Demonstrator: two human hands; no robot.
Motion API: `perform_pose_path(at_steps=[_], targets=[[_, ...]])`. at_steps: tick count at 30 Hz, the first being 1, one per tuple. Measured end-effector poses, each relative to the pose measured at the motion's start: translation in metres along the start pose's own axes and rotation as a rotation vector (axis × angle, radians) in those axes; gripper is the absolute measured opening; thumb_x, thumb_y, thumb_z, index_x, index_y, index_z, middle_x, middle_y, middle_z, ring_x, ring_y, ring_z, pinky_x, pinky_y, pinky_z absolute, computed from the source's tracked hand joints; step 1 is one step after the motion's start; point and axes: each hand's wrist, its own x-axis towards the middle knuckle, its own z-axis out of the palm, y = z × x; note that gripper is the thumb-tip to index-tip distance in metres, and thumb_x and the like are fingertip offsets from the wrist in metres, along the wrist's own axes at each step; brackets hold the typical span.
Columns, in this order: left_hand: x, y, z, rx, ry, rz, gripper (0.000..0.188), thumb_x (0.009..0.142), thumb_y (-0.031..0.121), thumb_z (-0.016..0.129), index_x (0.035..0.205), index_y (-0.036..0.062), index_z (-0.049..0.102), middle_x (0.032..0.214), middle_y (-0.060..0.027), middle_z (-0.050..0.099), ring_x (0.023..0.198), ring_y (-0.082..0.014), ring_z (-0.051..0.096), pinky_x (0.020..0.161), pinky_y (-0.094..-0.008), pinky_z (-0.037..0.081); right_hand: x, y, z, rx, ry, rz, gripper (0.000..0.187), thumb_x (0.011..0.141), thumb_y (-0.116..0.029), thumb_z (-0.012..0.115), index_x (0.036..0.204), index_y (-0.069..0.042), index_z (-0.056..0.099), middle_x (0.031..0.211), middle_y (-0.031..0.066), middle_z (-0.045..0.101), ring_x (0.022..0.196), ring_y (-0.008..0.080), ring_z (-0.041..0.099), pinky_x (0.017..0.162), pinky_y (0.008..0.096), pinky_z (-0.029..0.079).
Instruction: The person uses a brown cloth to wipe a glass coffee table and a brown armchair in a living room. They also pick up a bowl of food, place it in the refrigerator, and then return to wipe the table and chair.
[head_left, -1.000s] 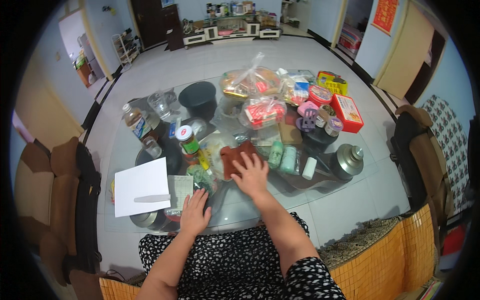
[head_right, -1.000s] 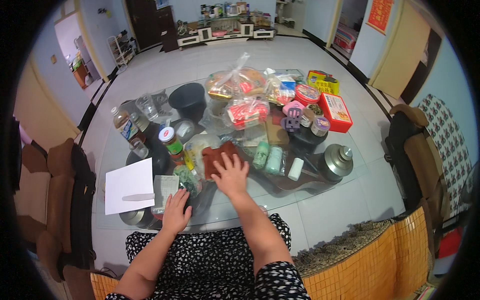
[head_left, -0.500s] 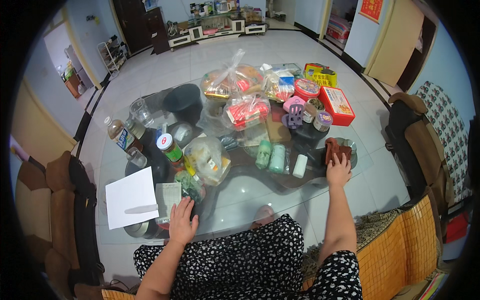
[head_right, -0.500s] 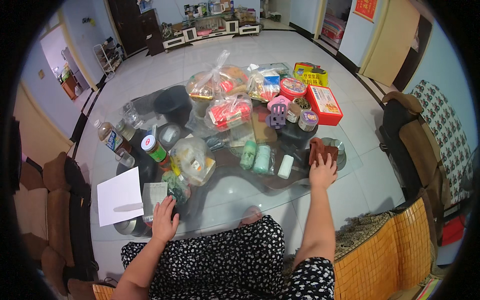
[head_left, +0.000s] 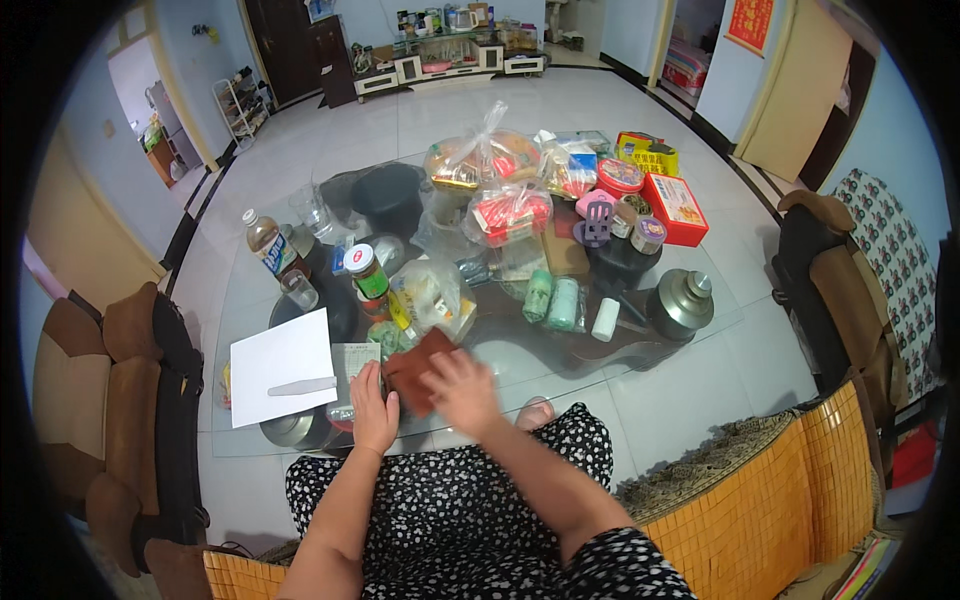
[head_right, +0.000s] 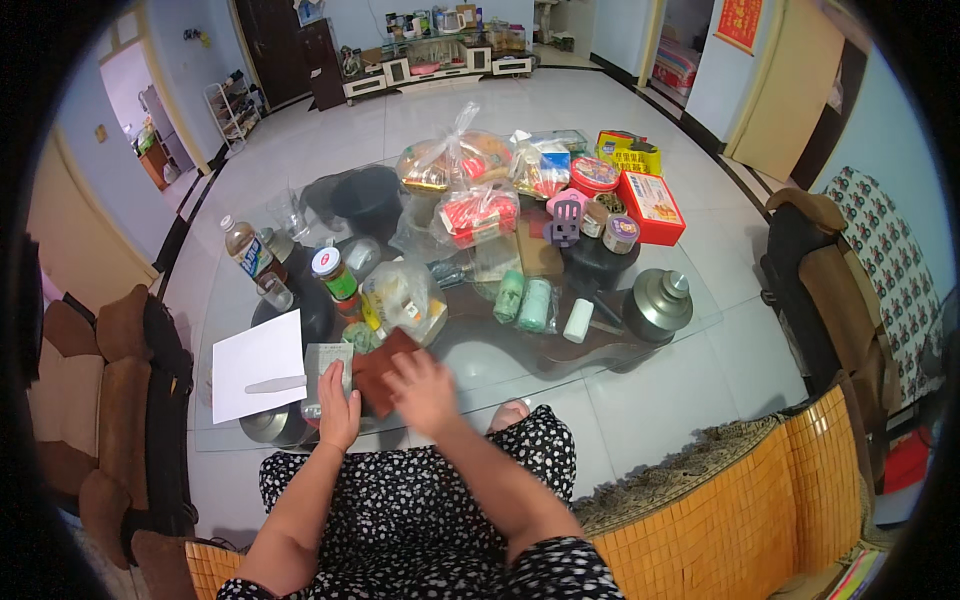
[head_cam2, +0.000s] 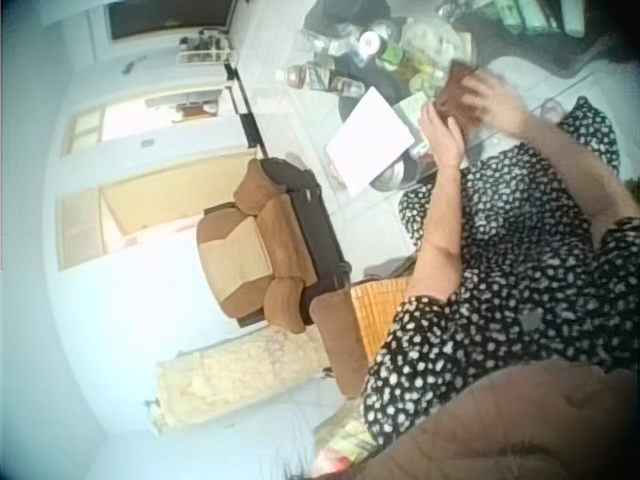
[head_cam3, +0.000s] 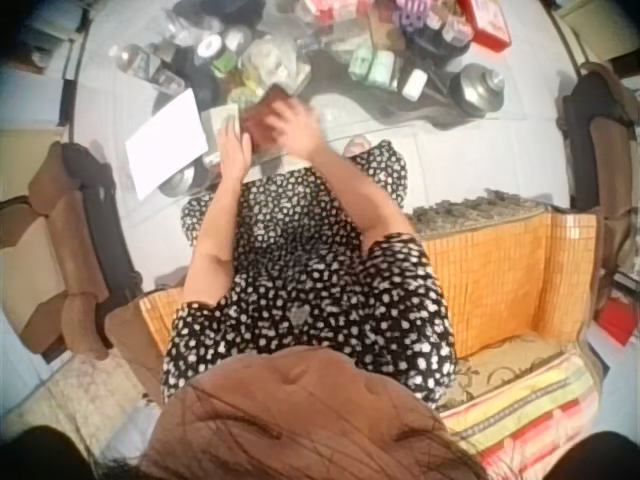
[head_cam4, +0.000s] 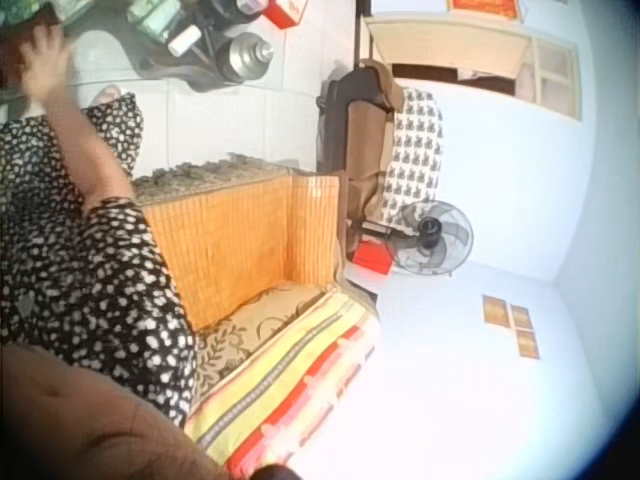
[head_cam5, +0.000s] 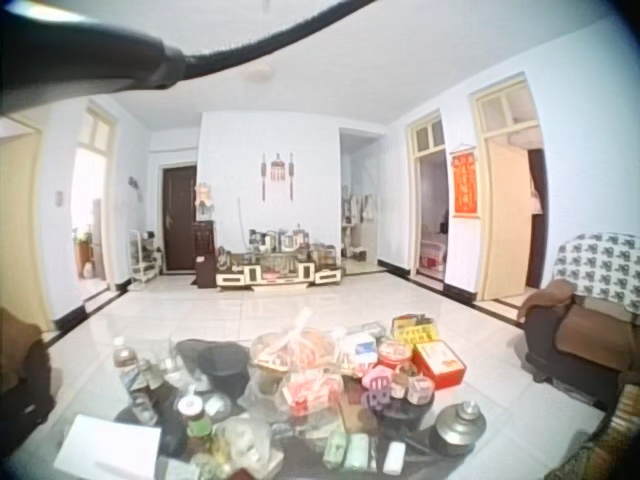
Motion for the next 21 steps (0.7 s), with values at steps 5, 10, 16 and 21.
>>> perform_pose_path(at_steps=[5, 10, 16, 21], targets=[[-0.004, 0.005, 0.001, 0.154, -0.044, 0.013, 0.056, 0.086, 0.02, 0.056, 0.135, 0.001, 0.037, 0.135, -0.0154, 0.041, 0.129, -0.0327, 0.036, 0.114, -0.0533, 0.017, -0.065, 0.192, -0.078, -0.367, 0.167, 0.562, 0.036, 0.08, -0.031, 0.062, 0.115, -0.026, 0.063, 0.136, 0.0011, 0.049, 0.13, 0.0278, 0.038, 0.095, 0.0535, 0.037], [-0.002, 0.009, 0.005, 0.158, -0.103, -0.001, 0.056, 0.086, 0.026, 0.059, 0.133, 0.0014, 0.042, 0.135, -0.0127, 0.042, 0.129, -0.0281, 0.038, 0.114, -0.0521, 0.018, -0.104, 0.269, -0.134, -0.433, -0.019, 1.055, 0.045, 0.087, -0.038, 0.055, 0.131, -0.031, 0.054, 0.151, 0.0019, 0.03, 0.136, 0.0296, 0.03, 0.1, 0.0531, 0.034], [0.001, 0.012, 0.002, 0.14, -0.144, -0.003, 0.058, 0.087, 0.026, 0.058, 0.136, 0.0028, 0.038, 0.136, -0.0134, 0.042, 0.129, -0.0289, 0.037, 0.114, -0.0503, 0.018, -0.026, 0.224, -0.099, -0.38, -0.05, 0.896, 0.048, 0.082, -0.04, 0.058, 0.13, -0.031, 0.054, 0.147, 0.0022, 0.038, 0.132, 0.0304, 0.038, 0.098, 0.0537, 0.039], [0.002, 0.01, 0.002, 0.124, -0.122, -0.009, 0.058, 0.086, 0.027, 0.06, 0.134, 0.0016, 0.039, 0.134, -0.0126, 0.043, 0.129, -0.0281, 0.038, 0.115, -0.0499, 0.018, 0.027, 0.127, -0.04, -0.198, -0.065, 0.572, 0.05, 0.079, -0.04, 0.064, 0.127, -0.024, 0.059, 0.144, 0.0035, 0.041, 0.134, 0.0301, 0.033, 0.105, 0.0505, 0.029]])
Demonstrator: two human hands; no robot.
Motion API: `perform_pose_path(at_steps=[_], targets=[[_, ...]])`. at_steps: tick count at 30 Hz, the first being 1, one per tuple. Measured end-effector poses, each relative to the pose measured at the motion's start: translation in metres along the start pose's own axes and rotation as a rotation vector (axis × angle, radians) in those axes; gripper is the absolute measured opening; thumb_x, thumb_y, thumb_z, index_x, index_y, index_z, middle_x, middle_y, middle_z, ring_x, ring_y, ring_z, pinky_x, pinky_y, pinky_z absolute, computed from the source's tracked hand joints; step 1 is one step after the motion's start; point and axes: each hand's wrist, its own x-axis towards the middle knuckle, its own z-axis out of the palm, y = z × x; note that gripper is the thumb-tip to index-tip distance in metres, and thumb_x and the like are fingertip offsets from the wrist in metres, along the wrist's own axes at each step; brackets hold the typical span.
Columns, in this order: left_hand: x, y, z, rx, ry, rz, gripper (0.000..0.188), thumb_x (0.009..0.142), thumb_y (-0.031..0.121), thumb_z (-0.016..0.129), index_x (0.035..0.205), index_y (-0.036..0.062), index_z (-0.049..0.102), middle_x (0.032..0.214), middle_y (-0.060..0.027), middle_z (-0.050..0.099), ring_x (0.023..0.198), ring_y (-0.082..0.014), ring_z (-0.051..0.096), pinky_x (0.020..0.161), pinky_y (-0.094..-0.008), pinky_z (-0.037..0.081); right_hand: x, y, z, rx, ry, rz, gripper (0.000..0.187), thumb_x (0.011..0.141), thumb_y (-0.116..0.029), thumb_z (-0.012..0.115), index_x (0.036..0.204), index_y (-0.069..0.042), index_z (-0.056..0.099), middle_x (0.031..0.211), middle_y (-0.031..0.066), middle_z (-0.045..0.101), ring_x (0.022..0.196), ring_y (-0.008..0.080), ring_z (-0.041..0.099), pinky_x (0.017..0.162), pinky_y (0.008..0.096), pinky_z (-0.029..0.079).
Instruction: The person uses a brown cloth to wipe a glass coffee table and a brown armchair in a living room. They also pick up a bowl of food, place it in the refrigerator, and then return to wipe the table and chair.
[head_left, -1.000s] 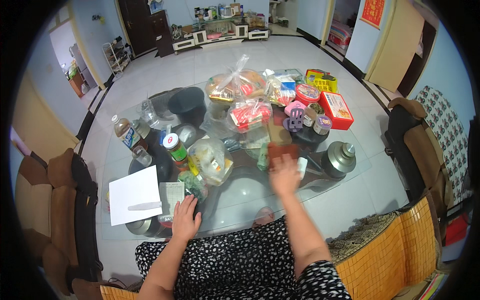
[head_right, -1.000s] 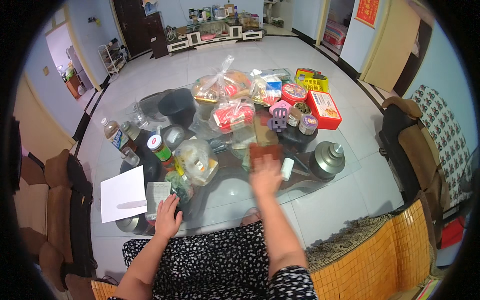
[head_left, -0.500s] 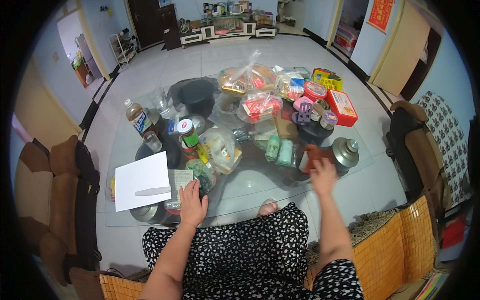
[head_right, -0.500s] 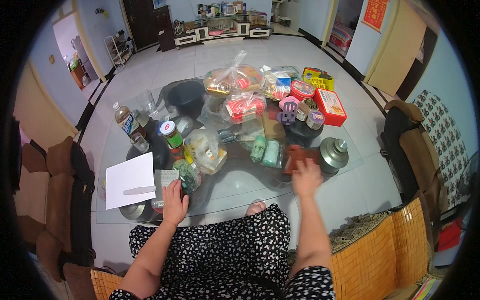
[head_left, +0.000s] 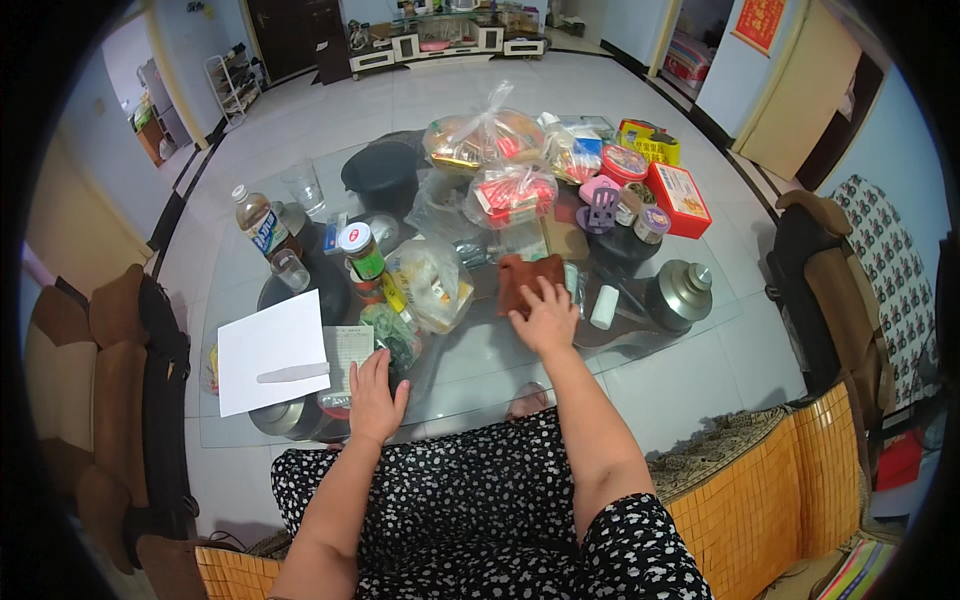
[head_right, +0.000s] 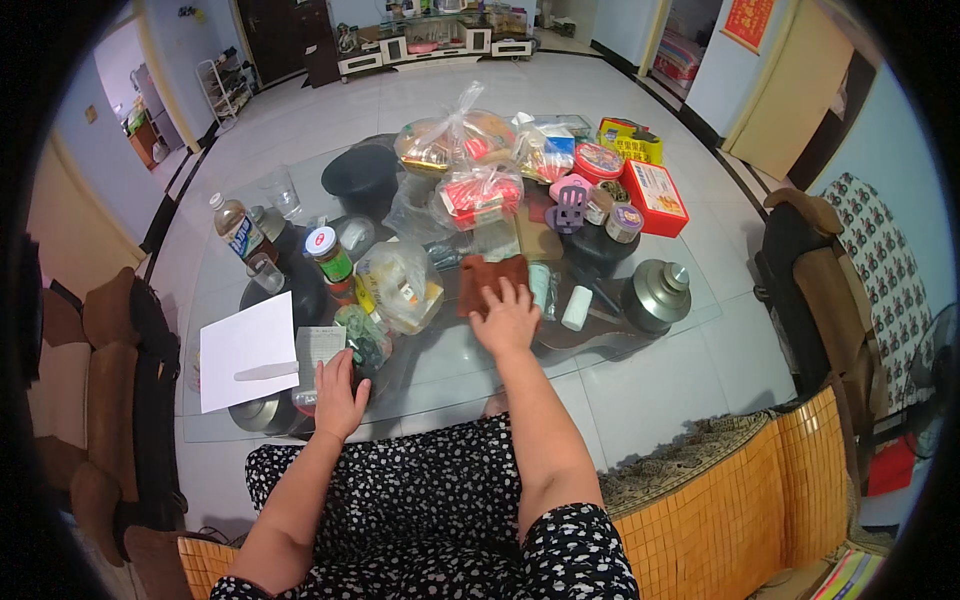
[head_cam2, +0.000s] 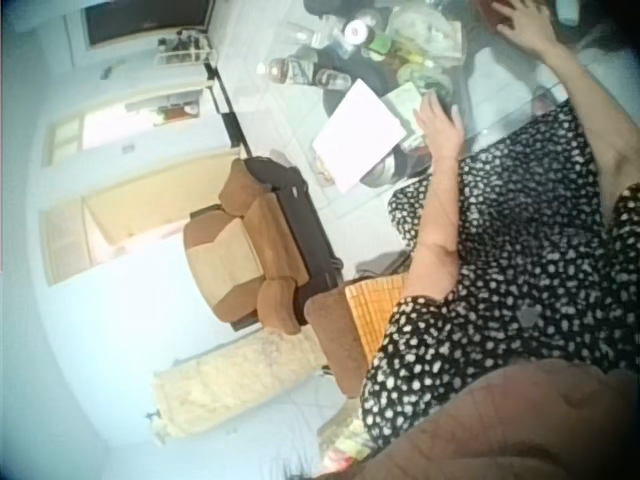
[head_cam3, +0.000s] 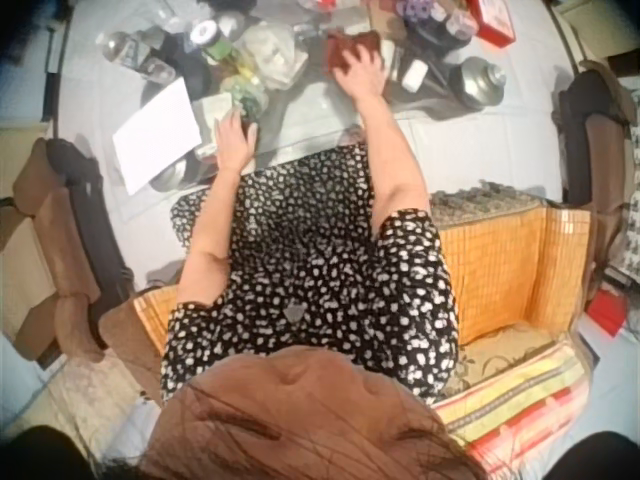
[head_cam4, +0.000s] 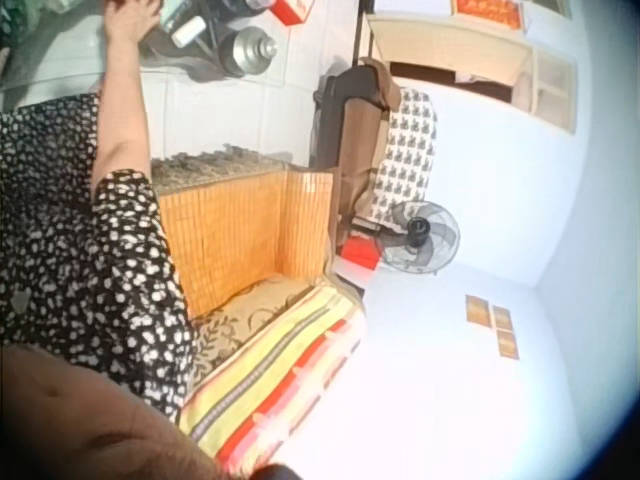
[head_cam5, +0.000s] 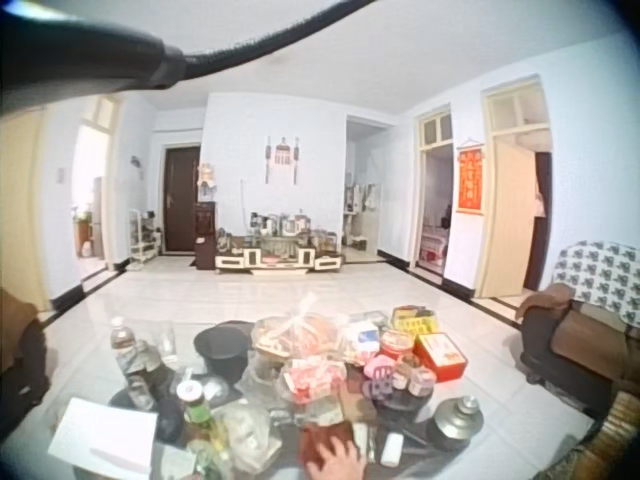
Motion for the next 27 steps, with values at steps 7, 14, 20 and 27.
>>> perform_pose_path(at_steps=[7, 14, 20, 27], targets=[[0.0, 0.0, -0.002, 0.017, -0.005, -0.014, 0.058, 0.087, 0.025, 0.058, 0.136, 0.0024, 0.038, 0.135, -0.0135, 0.043, 0.128, -0.0294, 0.037, 0.115, -0.0503, 0.016, -0.02, 0.128, -0.042, -0.107, 0.093, 0.163, 0.04, 0.082, -0.039, 0.065, 0.121, -0.029, 0.062, 0.139, 0.0008, 0.045, 0.129, 0.0282, 0.039, 0.1, 0.0512, 0.036], [0.0, 0.004, 0.0, 0.037, -0.017, -0.005, 0.059, 0.086, 0.027, 0.06, 0.135, 0.0033, 0.039, 0.133, -0.0142, 0.043, 0.127, -0.0308, 0.039, 0.114, -0.0508, 0.019, -0.015, 0.23, -0.069, -0.161, -0.064, 0.72, 0.049, 0.091, -0.04, 0.054, 0.139, -0.033, 0.045, 0.154, -0.0001, 0.021, 0.139, 0.0334, 0.023, 0.104, 0.0562, 0.031], [-0.003, -0.001, -0.001, 0.025, 0.003, -0.008, 0.057, 0.085, 0.029, 0.061, 0.133, 0.0039, 0.043, 0.134, -0.0128, 0.044, 0.127, -0.0294, 0.039, 0.112, -0.0519, 0.021, -0.038, 0.163, -0.044, -0.25, -0.094, 0.528, 0.052, 0.093, -0.039, 0.05, 0.142, -0.032, 0.039, 0.156, 0.0016, 0.018, 0.14, 0.0344, 0.019, 0.103, 0.0596, 0.029], [-0.005, -0.022, 0.006, -0.181, 0.083, 0.02, 0.048, 0.088, 0.022, 0.056, 0.131, 0.0038, 0.045, 0.137, -0.013, 0.04, 0.13, -0.0289, 0.037, 0.113, -0.043, 0.025, -0.117, 0.018, -0.017, -0.169, -0.022, -0.172, 0.061, 0.086, -0.048, 0.057, 0.14, -0.021, 0.045, 0.152, 0.01, 0.027, 0.138, 0.039, 0.023, 0.107, 0.0623, 0.019]])
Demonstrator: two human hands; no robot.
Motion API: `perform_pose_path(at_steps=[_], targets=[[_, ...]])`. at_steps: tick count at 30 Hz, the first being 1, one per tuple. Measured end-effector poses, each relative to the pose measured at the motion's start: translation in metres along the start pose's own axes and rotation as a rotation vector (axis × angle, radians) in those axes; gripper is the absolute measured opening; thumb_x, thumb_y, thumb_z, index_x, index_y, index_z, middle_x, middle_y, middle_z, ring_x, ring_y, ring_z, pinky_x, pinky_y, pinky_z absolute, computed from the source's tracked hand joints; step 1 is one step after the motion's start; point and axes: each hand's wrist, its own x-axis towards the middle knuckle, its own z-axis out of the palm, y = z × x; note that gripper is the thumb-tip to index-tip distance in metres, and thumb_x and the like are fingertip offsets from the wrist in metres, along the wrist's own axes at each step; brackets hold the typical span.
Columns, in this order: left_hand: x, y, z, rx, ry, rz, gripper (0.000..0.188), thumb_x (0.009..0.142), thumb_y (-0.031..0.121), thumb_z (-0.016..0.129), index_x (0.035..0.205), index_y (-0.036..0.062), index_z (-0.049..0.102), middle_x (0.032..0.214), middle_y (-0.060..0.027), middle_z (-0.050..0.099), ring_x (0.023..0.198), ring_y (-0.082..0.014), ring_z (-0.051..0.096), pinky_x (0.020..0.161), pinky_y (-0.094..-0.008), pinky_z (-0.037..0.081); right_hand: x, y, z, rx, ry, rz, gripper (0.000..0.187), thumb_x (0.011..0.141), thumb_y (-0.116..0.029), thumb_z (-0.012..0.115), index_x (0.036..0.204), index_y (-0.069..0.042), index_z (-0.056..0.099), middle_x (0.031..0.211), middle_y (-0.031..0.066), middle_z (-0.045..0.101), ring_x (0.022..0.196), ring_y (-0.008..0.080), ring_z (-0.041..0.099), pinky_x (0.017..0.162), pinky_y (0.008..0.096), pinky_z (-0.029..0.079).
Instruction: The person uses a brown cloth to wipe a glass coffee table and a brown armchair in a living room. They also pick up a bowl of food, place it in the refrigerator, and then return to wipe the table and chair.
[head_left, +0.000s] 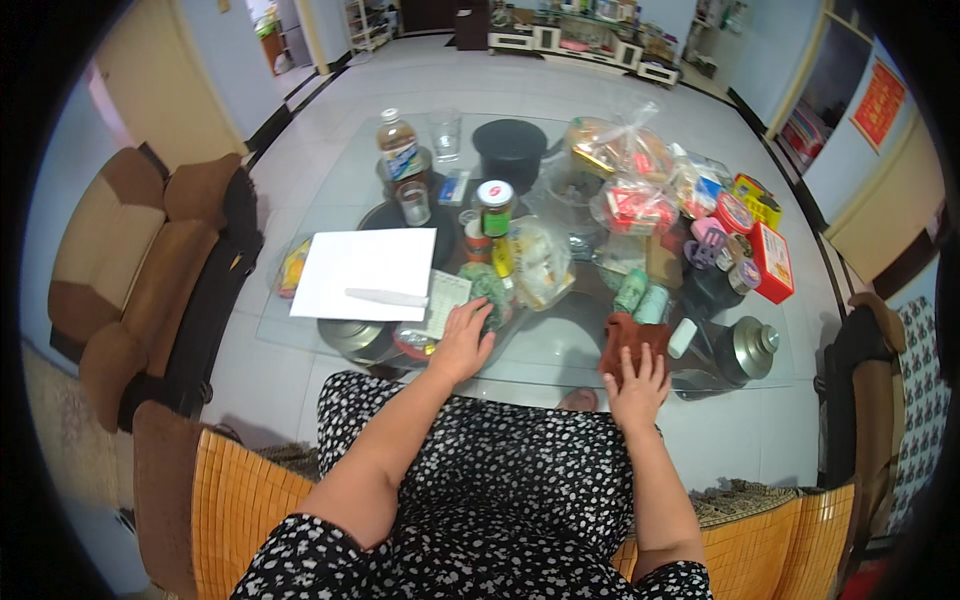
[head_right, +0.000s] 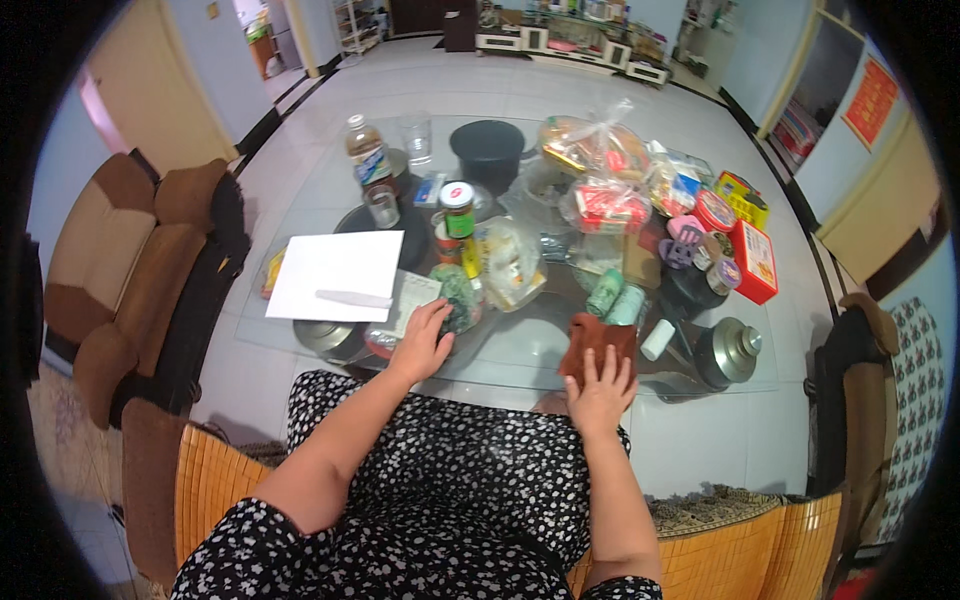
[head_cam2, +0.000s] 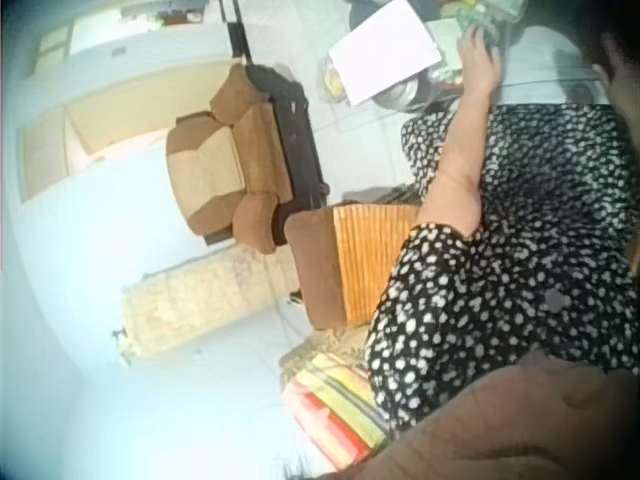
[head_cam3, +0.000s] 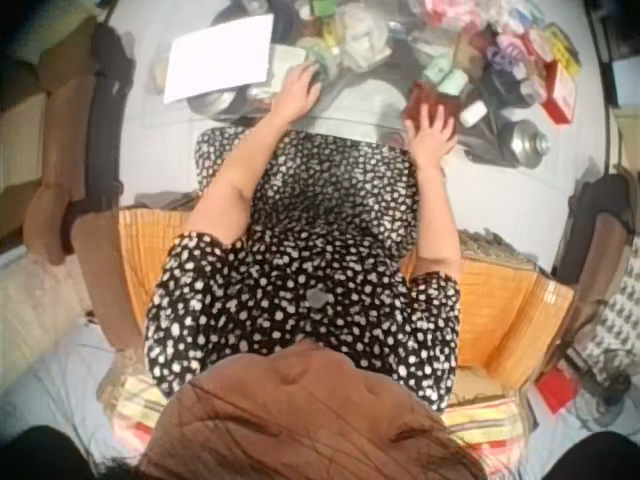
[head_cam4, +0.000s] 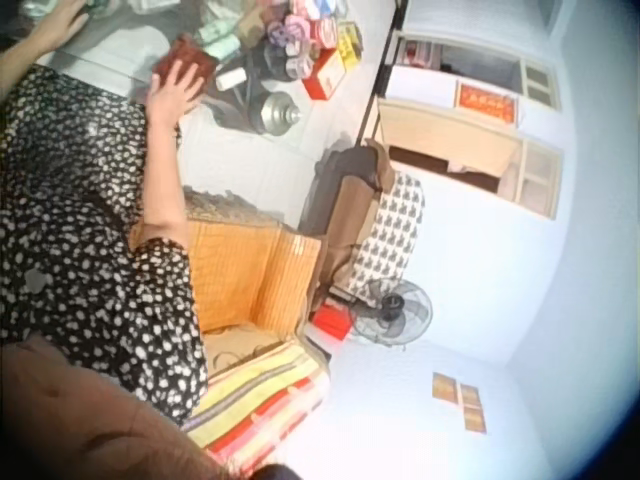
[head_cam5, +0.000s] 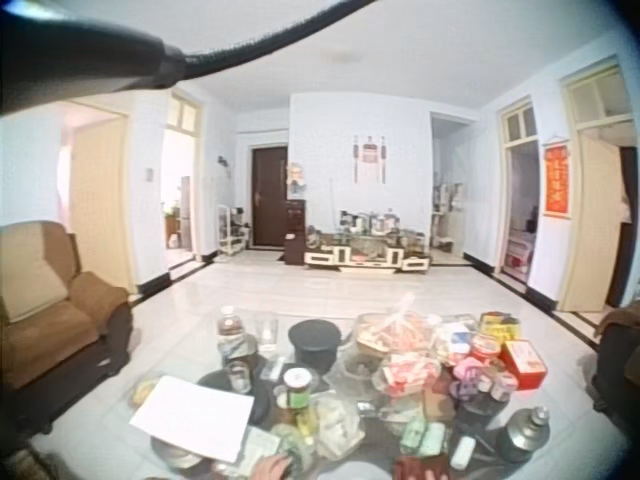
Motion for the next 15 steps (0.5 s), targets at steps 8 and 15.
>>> perform_pose_path(at_steps=[8, 15], targets=[[-0.034, -0.032, -0.064, -0.324, 0.067, -0.22, 0.019, 0.086, 0.004, 0.049, 0.099, -0.0007, 0.063, 0.101, -0.0117, 0.061, 0.091, -0.0271, 0.063, 0.082, -0.0349, 0.05, -0.005, -0.099, -0.004, 0.099, -0.193, -0.207, 0.057, 0.091, -0.054, 0.047, 0.139, -0.023, 0.047, 0.153, 0.0071, 0.025, 0.14, 0.0368, 0.018, 0.109, 0.0603, 0.015], [-0.082, -0.095, -0.107, 0.333, 0.189, -0.246, 0.049, 0.09, 0.027, 0.056, 0.136, 0.0133, 0.046, 0.143, -0.0157, 0.037, 0.134, -0.0349, 0.031, 0.109, -0.0516, 0.025, -0.002, -0.166, 0.007, 0.113, -0.145, -0.389, 0.052, 0.09, -0.051, 0.05, 0.137, -0.028, 0.049, 0.152, 0.0055, 0.028, 0.139, 0.0356, 0.02, 0.107, 0.0623, 0.017]])
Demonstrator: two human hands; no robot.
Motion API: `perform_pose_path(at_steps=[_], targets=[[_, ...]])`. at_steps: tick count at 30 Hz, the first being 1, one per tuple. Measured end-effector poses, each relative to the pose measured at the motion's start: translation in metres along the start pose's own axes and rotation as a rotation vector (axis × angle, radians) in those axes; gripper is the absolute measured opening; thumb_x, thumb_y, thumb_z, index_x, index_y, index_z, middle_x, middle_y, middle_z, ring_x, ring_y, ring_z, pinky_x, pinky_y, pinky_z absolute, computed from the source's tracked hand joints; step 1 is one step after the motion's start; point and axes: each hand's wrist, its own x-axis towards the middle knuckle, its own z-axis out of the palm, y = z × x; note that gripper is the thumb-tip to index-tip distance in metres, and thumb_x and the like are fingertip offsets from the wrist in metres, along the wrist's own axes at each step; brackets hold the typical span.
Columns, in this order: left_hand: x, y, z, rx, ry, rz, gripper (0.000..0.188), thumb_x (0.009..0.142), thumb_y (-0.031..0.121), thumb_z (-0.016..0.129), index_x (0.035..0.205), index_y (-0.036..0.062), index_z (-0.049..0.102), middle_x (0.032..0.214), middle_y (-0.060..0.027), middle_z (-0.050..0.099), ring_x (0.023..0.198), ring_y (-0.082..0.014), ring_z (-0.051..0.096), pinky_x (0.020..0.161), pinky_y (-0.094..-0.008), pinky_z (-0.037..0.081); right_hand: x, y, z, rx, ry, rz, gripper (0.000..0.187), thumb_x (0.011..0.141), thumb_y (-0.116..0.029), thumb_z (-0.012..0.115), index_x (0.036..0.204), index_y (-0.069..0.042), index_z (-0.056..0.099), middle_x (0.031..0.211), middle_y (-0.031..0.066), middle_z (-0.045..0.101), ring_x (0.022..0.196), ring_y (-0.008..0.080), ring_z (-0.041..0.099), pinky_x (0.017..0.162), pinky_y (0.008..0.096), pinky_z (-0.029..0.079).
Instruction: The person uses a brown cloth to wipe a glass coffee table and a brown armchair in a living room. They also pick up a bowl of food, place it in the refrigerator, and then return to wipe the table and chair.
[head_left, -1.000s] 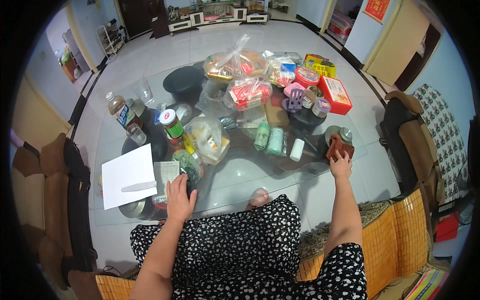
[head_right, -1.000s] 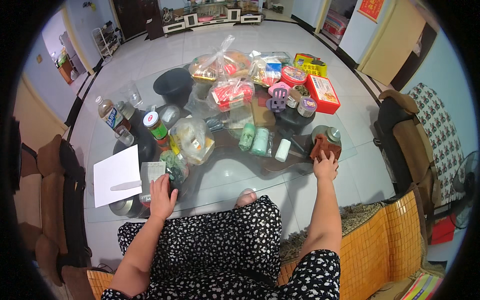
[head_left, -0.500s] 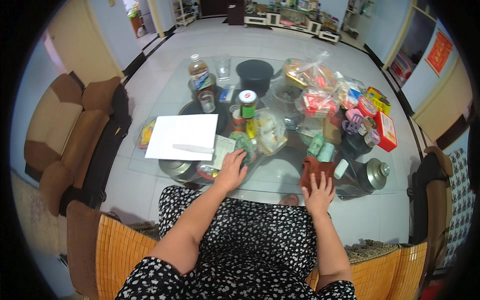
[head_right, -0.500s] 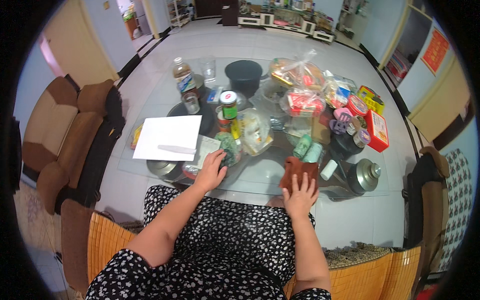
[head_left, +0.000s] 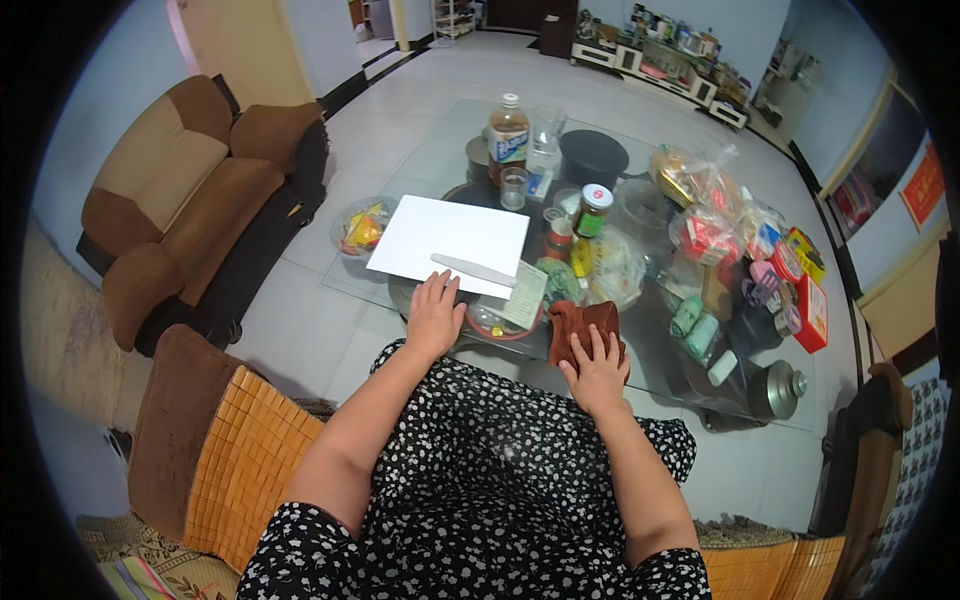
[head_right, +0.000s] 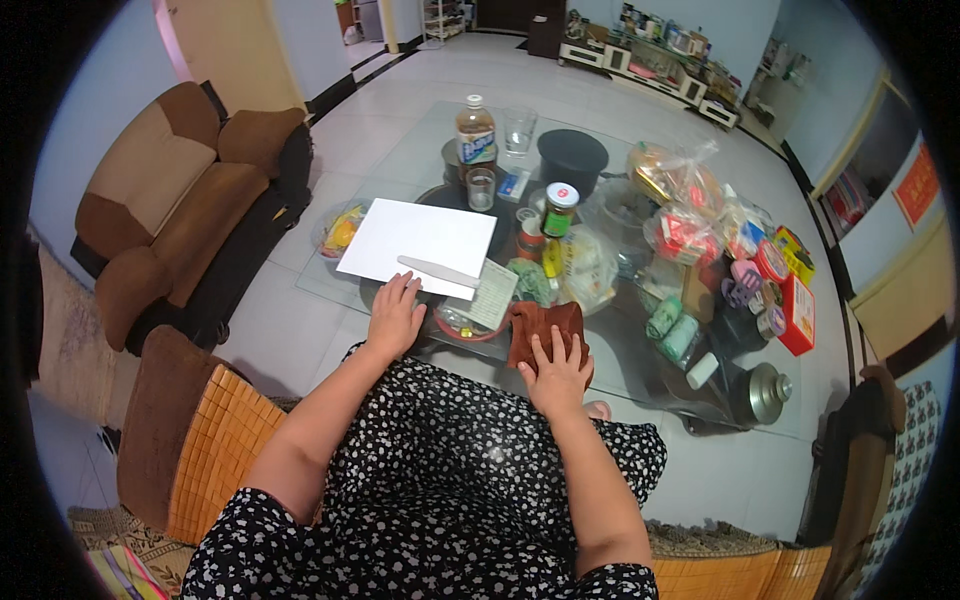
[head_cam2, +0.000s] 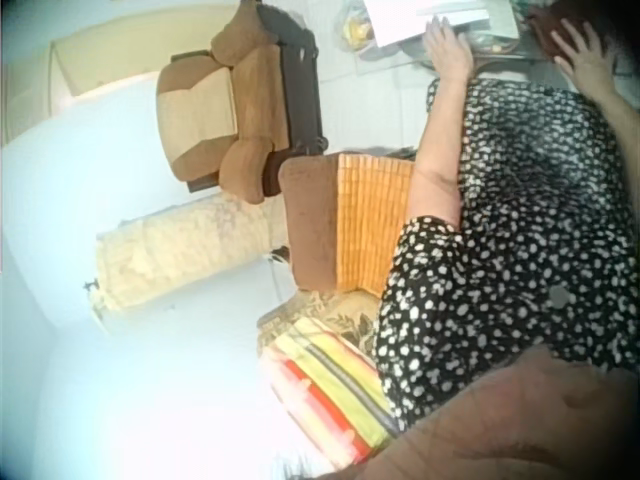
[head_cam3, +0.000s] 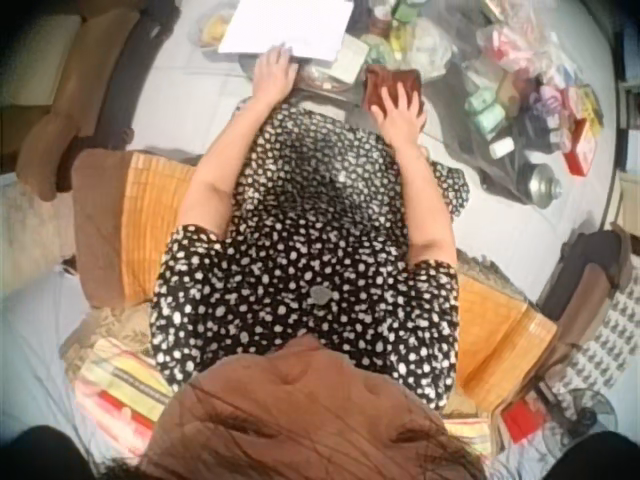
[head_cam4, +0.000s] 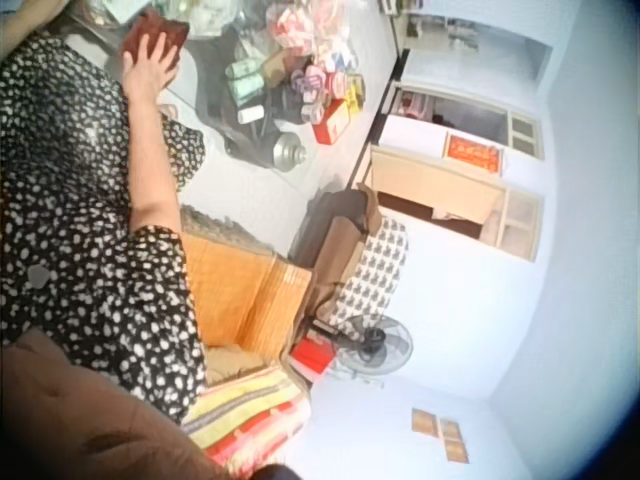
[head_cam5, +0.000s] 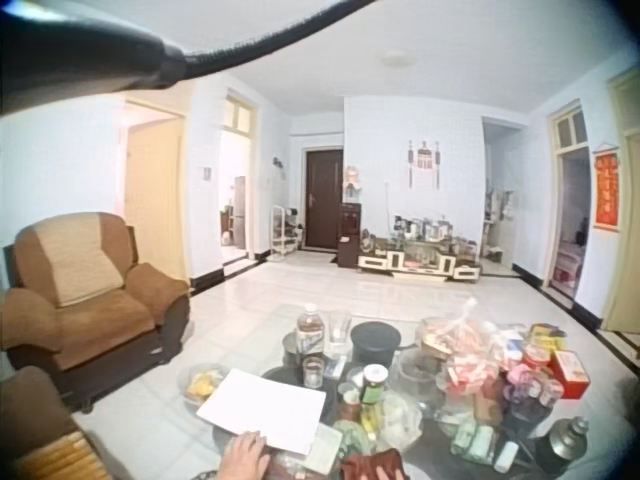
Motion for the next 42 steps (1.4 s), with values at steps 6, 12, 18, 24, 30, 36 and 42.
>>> perform_pose_path(at_steps=[6, 12, 18, 24, 30, 36, 42], targets=[[0.012, -0.027, -0.001, 0.226, -0.227, -0.35, 0.053, 0.095, 0.045, 0.042, 0.14, 0.0162, 0.042, 0.149, -0.0179, 0.029, 0.138, -0.0404, 0.022, 0.11, -0.0594, 0.015, 0.007, 0.0, 0.005, 0.003, 0.014, -0.05, 0.053, 0.088, -0.048, 0.055, 0.136, -0.028, 0.049, 0.15, 0.0067, 0.03, 0.139, 0.0362, 0.022, 0.106, 0.0624, 0.019], [0.039, -0.058, 0.007, 0.21, -0.265, -0.388, 0.057, 0.094, 0.053, 0.039, 0.134, 0.0142, 0.048, 0.149, -0.0195, 0.031, 0.138, -0.0416, 0.023, 0.113, -0.0571, 0.01, 0.006, -0.003, 0.002, -0.008, 0.028, -0.056, 0.054, 0.087, -0.046, 0.058, 0.136, -0.027, 0.049, 0.151, 0.0076, 0.029, 0.139, 0.037, 0.021, 0.106, 0.0616, 0.019], [0.065, -0.1, 0.021, 0.268, -0.248, -0.297, 0.065, 0.092, 0.056, 0.041, 0.141, 0.0129, 0.039, 0.153, -0.013, 0.027, 0.142, -0.0326, 0.02, 0.114, -0.0544, 0.007, 0.006, -0.008, -0.005, -0.006, 0.008, -0.044, 0.055, 0.086, -0.046, 0.059, 0.137, -0.027, 0.049, 0.151, 0.007, 0.028, 0.138, 0.0372, 0.022, 0.106, 0.0627, 0.019], [0.098, -0.113, 0.014, 0.412, 0.0, -0.045, 0.051, 0.088, 0.031, 0.054, 0.134, 0.0115, 0.048, 0.144, -0.0127, 0.039, 0.133, -0.0319, 0.034, 0.109, -0.0482, 0.025, 0.009, -0.009, -0.006, -0.015, -0.006, -0.039, 0.055, 0.086, -0.045, 0.059, 0.136, -0.027, 0.049, 0.15, 0.0068, 0.03, 0.138, 0.037, 0.023, 0.107, 0.0619, 0.02], [0.078, -0.012, 0.016, 0.07, -0.08, 0.235, 0.046, 0.087, 0.024, 0.058, 0.131, 0.0116, 0.052, 0.13, -0.0112, 0.05, 0.118, -0.0283, 0.046, 0.097, -0.0438, 0.037, 0.01, -0.009, -0.006, -0.03, 0.016, -0.03, 0.055, 0.085, -0.043, 0.061, 0.136, -0.027, 0.049, 0.15, 0.0064, 0.031, 0.137, 0.0361, 0.024, 0.108, 0.0601, 0.019], [0.083, -0.044, 0.044, 0.157, -0.236, 0.147, 0.048, 0.095, 0.034, 0.045, 0.14, 0.0161, 0.043, 0.144, -0.0046, 0.042, 0.135, -0.022, 0.035, 0.112, -0.0469, 0.023, 0.013, -0.012, -0.011, -0.014, -0.037, -0.011, 0.054, 0.086, -0.044, 0.06, 0.136, -0.028, 0.049, 0.151, 0.0062, 0.029, 0.139, 0.035, 0.021, 0.11, 0.0589, 0.017], [0.094, -0.03, 0.039, 0.328, -0.176, 0.162, 0.043, 0.092, 0.024, 0.051, 0.132, 0.008, 0.051, 0.145, -0.005, 0.041, 0.138, -0.0226, 0.031, 0.115, -0.048, 0.017, 0.022, -0.006, -0.009, 0.023, -0.016, -0.012, 0.052, 0.085, -0.042, 0.06, 0.135, -0.028, 0.05, 0.15, 0.0067, 0.03, 0.139, 0.0352, 0.022, 0.108, 0.06, 0.017]])
